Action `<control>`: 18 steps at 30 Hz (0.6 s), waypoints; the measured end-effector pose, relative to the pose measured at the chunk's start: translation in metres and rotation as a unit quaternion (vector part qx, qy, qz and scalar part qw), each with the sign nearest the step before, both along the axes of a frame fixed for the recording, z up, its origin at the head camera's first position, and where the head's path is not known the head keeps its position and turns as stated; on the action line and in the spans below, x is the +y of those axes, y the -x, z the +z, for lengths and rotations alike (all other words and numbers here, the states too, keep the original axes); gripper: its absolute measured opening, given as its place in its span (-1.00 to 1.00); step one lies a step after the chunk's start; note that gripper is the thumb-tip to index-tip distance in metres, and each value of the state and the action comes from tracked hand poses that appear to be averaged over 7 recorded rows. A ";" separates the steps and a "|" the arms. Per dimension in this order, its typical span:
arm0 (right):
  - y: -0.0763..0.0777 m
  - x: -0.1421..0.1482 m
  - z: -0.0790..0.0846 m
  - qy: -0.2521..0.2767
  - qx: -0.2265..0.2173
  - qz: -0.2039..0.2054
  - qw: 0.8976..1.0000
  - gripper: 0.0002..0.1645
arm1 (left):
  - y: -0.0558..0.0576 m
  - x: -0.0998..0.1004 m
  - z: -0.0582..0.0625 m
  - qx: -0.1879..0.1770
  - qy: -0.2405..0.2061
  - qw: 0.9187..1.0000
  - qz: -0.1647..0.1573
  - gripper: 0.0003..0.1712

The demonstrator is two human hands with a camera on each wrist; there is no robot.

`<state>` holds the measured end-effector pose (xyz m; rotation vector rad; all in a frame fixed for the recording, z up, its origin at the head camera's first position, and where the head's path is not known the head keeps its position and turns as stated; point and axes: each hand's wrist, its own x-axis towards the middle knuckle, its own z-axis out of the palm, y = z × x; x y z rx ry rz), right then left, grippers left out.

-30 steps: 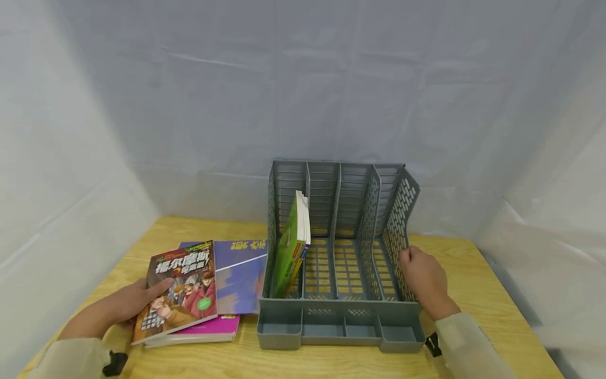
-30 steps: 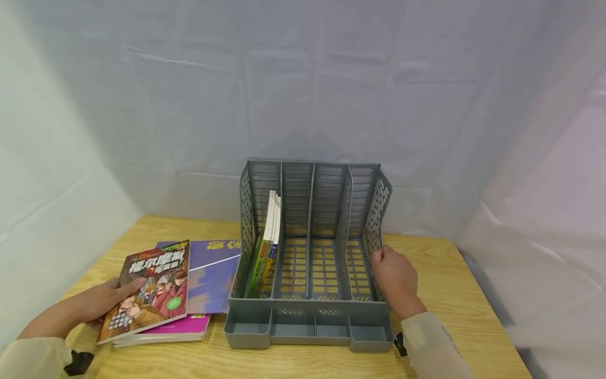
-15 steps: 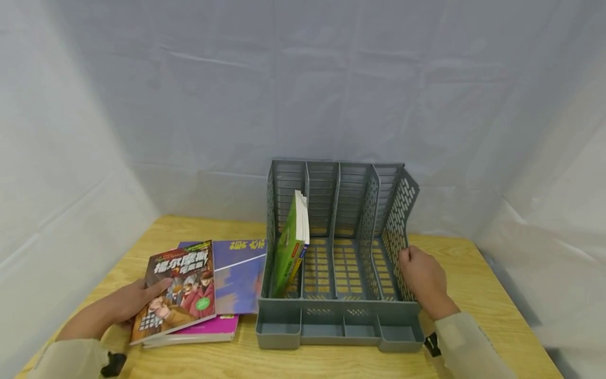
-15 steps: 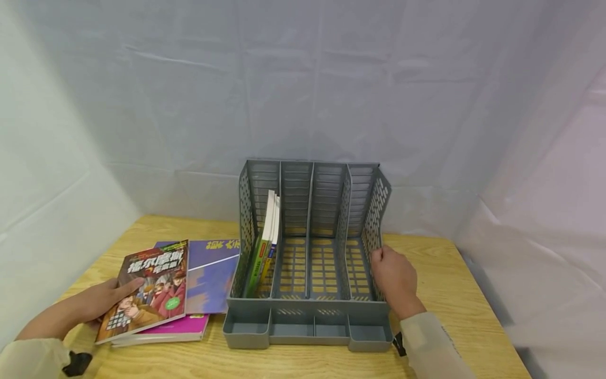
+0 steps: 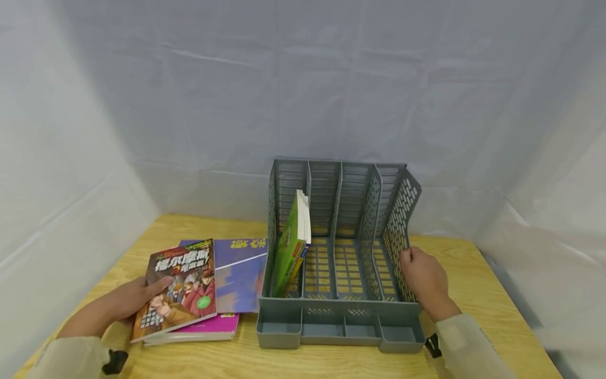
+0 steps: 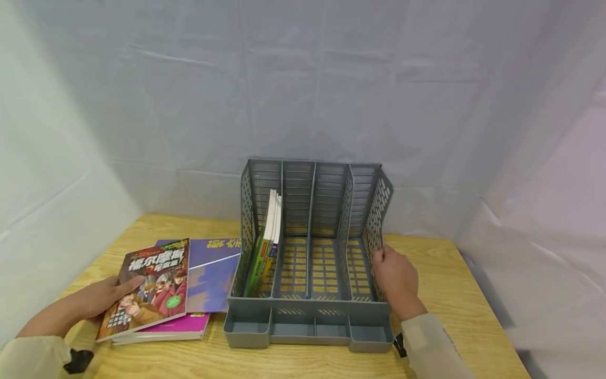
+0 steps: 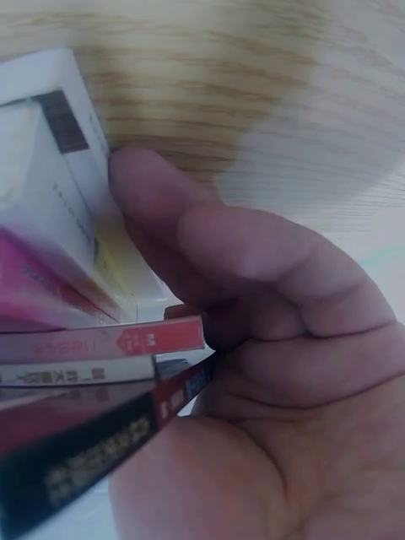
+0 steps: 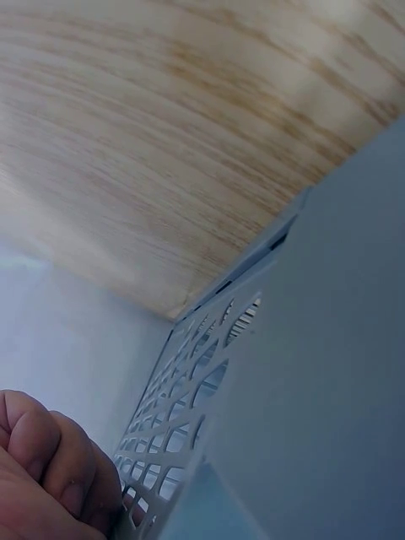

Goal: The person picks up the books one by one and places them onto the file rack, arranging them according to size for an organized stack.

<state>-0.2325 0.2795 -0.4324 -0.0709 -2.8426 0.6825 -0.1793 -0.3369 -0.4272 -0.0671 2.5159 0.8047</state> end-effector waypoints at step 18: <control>0.000 0.001 -0.001 0.003 -0.001 0.010 1.000 -0.50 | -0.002 0.002 -0.001 0.028 0.013 1.000 0.000 0.13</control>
